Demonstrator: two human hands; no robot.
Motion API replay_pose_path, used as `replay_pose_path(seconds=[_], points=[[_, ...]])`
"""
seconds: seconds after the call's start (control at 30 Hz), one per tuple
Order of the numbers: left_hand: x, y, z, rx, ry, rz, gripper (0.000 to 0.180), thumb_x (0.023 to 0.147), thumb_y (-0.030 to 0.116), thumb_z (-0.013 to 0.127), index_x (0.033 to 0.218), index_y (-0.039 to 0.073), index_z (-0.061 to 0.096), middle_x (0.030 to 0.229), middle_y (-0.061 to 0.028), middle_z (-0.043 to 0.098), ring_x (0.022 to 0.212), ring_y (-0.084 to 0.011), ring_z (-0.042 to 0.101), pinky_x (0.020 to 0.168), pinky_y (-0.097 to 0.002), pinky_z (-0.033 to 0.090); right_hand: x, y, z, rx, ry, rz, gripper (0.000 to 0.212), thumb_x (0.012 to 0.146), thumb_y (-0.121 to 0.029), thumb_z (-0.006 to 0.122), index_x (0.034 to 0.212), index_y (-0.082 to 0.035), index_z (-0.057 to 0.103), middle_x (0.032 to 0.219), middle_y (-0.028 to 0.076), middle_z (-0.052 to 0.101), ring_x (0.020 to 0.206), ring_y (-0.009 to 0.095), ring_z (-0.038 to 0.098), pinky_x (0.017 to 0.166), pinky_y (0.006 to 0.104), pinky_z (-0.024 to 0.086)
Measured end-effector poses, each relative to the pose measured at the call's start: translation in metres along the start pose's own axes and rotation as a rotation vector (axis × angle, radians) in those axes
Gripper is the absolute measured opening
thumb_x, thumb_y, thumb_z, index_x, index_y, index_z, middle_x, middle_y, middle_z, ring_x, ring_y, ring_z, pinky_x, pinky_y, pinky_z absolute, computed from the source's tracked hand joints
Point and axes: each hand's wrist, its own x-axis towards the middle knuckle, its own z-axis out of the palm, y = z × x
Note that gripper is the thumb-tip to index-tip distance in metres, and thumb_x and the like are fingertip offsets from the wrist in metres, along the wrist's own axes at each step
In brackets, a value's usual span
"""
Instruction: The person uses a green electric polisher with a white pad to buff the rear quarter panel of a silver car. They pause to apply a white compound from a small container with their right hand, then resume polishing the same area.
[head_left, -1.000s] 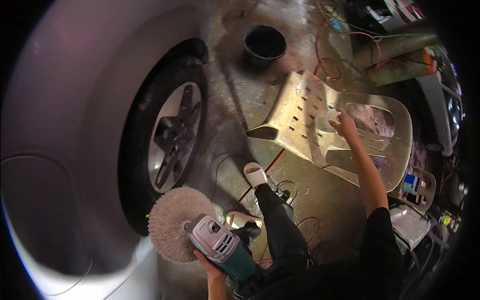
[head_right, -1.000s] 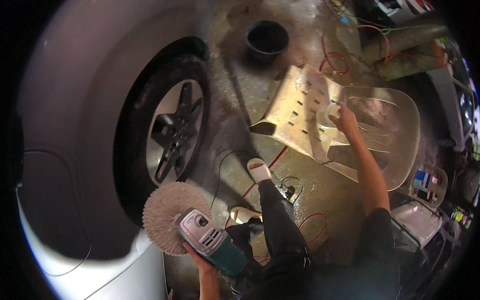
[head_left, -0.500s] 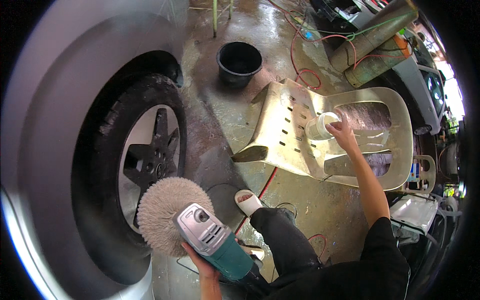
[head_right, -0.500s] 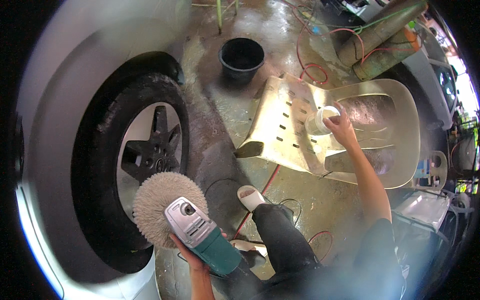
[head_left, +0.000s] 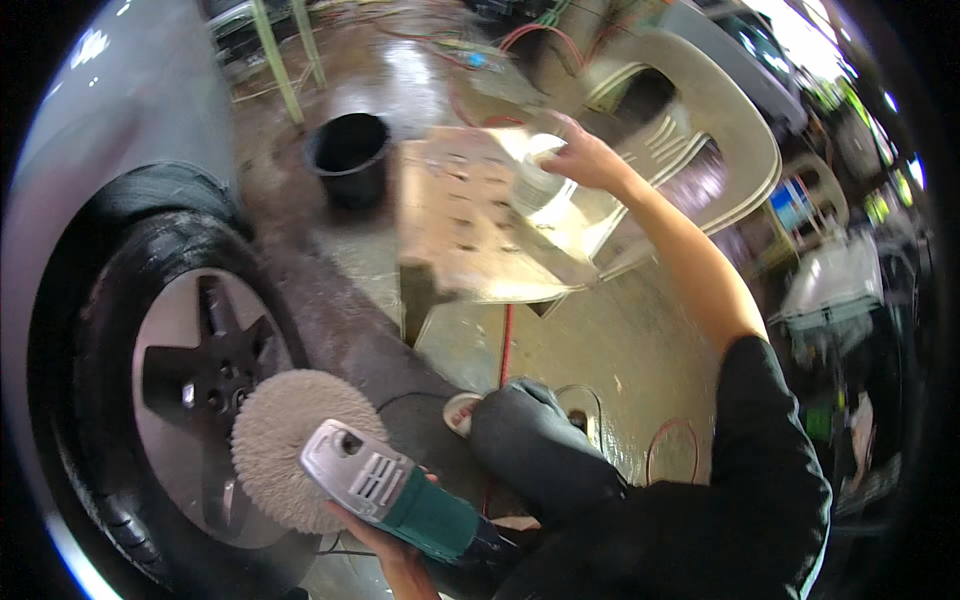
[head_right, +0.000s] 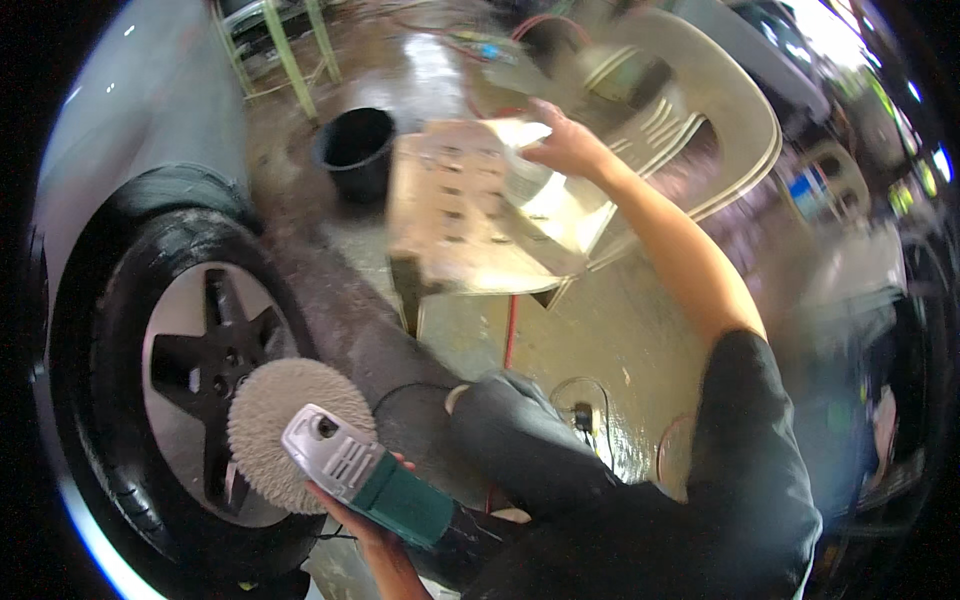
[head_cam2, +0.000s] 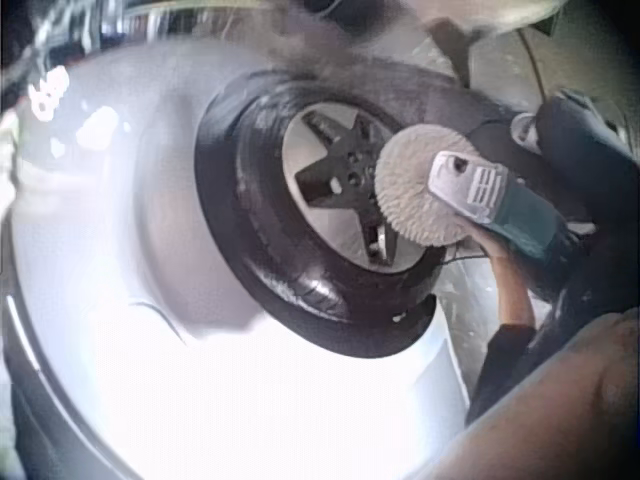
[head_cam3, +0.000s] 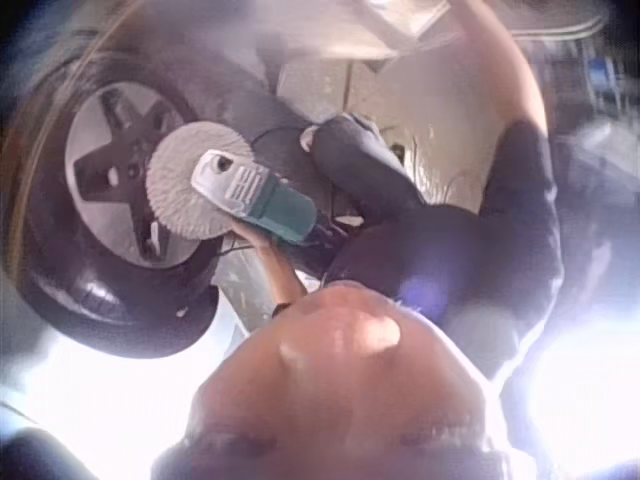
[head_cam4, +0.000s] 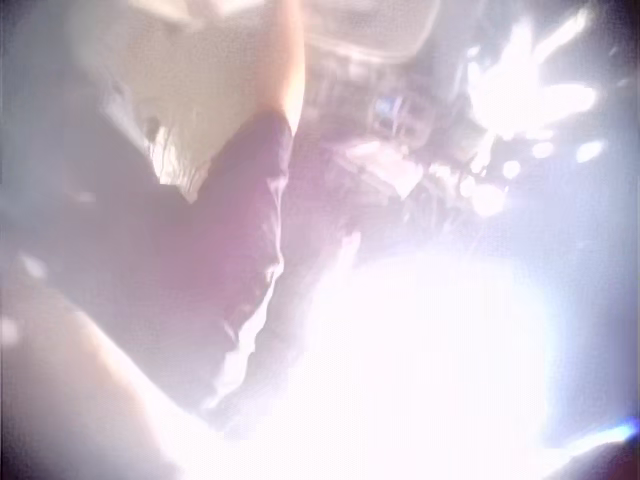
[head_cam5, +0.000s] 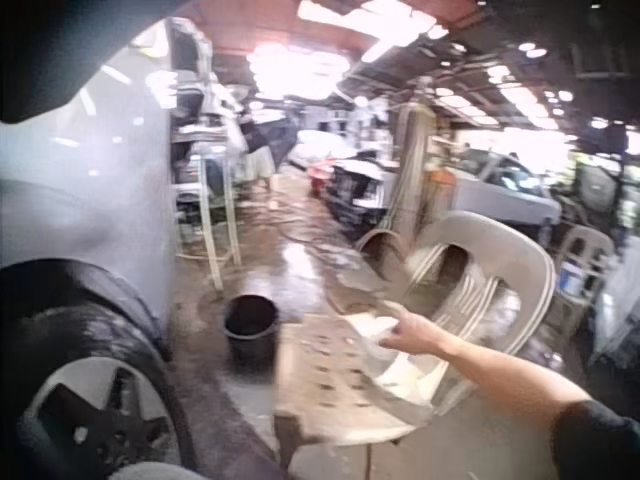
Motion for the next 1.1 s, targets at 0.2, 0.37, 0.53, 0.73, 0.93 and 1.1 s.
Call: replay_pose_path(seconds=[0.2,0.37,0.53,0.73,0.93,1.1], points=[[-0.014,-0.009,-0.028,0.17,-0.067,0.071,0.091,0.089,0.078,0.017,0.142,0.007,0.039,0.1,-0.0224,0.065,0.081,-0.0372,0.067,0.072,-0.0501,0.058,0.016,0.008,0.019,-0.037,0.035,-0.098,0.09,0.081,-0.019,0.066,0.153,-0.013,0.013,0.114,0.022,0.065,0.104,0.038,0.064,0.094,0.0426,0.049],[-0.024,-0.01,-0.035,0.246,0.058,0.085,0.09,0.088,0.079,0.018,0.142,0.01,0.039,0.1,-0.0202,0.066,0.08,-0.0353,0.069,0.072,-0.0503,0.059,0.032,0.037,0.019,0.063,0.183,-0.106,0.084,0.084,-0.008,0.059,0.154,-0.014,0.013,0.11,0.019,0.068,0.104,0.03,0.065,0.093,0.0402,0.05],[-0.02,-0.012,-0.056,0.228,0.128,0.129,0.091,0.088,0.079,0.018,0.137,0.007,0.043,0.097,-0.0203,0.066,0.078,-0.0358,0.068,0.071,-0.0516,0.058,0.034,0.046,0.045,0.095,0.175,-0.054,0.087,0.086,-0.001,0.053,0.155,-0.015,0.002,0.112,0.027,0.065,0.107,0.033,0.063,0.097,0.0423,0.046],[-0.02,-0.02,-0.077,0.089,0.153,0.146,0.09,0.087,0.08,0.018,0.136,0.008,0.044,0.097,-0.0203,0.065,0.079,-0.0382,0.067,0.071,-0.0537,0.057,0.031,0.064,0.045,0.275,-0.027,-0.088,0.098,0.085,0.006,0.052,0.155,-0.021,-0.011,0.111,0.024,0.066,0.104,0.026,0.063,0.094,0.0388,0.047],[-0.04,-0.02,-0.072,0.052,0.161,0.21,0.084,0.089,0.077,0.022,0.143,0.013,0.035,0.118,-0.0153,0.059,0.093,-0.0366,0.065,0.075,-0.0563,0.056,0.023,0.066,0.038,0.491,-0.111,-0.102,0.107,0.078,0.011,0.052,0.154,-0.022,-0.015,0.111,0.024,0.064,0.101,0.026,0.064,0.086,0.0366,0.051],[-0.05,-0.02,-0.092,0.018,0.194,0.207,0.086,0.088,0.078,0.022,0.141,0.011,0.037,0.116,-0.0163,0.06,0.091,-0.0373,0.065,0.076,-0.0554,0.056,0.028,0.056,0.05,0.651,-0.061,-0.042,0.107,0.08,0.003,0.059,0.154,-0.02,-0.015,0.11,0.022,0.065,0.099,0.026,0.064,0.082,0.0367,0.053]])
